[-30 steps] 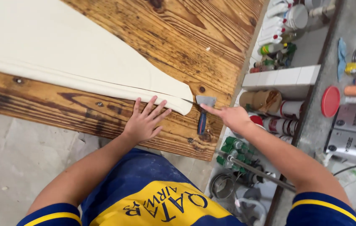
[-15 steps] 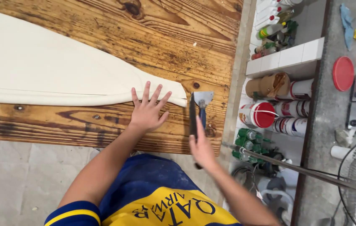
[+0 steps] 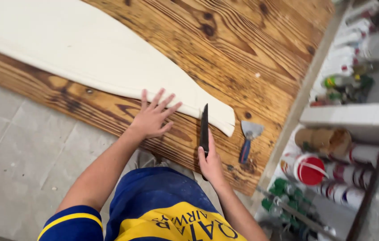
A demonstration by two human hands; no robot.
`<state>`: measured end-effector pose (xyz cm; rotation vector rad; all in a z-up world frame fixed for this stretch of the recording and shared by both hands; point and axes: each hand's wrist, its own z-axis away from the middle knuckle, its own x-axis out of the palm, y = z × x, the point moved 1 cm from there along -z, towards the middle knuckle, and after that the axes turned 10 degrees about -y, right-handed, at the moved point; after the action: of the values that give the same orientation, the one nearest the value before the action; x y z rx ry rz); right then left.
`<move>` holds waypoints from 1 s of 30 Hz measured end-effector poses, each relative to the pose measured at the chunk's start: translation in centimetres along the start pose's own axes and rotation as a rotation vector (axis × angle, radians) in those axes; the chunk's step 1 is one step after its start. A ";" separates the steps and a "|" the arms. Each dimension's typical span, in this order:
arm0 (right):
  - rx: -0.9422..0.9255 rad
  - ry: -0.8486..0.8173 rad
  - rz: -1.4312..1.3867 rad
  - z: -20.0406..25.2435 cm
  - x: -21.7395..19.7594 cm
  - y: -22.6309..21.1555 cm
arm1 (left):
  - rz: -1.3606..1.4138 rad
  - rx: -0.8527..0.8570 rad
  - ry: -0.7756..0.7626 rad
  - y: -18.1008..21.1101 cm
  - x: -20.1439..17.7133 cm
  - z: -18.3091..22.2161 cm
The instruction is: Cutting a large sheet of dough into strips and rolling them into long ropes on a wooden table.
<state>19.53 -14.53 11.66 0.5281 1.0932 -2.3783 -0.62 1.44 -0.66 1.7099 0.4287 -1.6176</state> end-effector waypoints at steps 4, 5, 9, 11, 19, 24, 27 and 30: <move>-0.178 0.025 0.013 -2.7 2.7 3.8 | 0.001 0.015 0.065 -4.4 -0.6 3.9; -0.318 0.064 -0.054 -4.5 3.7 4.9 | -0.087 -0.088 0.133 -6.0 -1.4 5.3; -0.238 -0.081 -0.274 -5.2 5.8 3.7 | -0.090 -0.141 0.346 -9.6 -2.9 5.9; -0.164 -0.049 -0.272 -6.5 7.0 3.9 | 0.092 -0.231 -0.261 -8.3 -9.5 5.0; -0.165 0.014 -0.247 -10.9 11.4 -1.7 | 0.057 -0.194 -0.009 -19.7 -6.1 10.5; -0.081 0.058 -0.065 -12.5 14.8 -7.3 | 0.000 -0.099 0.070 -25.0 -6.2 10.3; -0.148 -0.025 -0.288 -11.2 18.7 -13.2 | 0.086 0.098 -0.147 -28.2 -11.4 11.7; -0.274 -0.027 -0.431 -10.8 22.1 -16.4 | 0.226 -0.098 -0.375 -33.9 -14.8 15.0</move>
<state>-6.09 -2.25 3.48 0.1752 1.6228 -2.5124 -36.76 17.45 5.06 1.2927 0.1225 -1.6712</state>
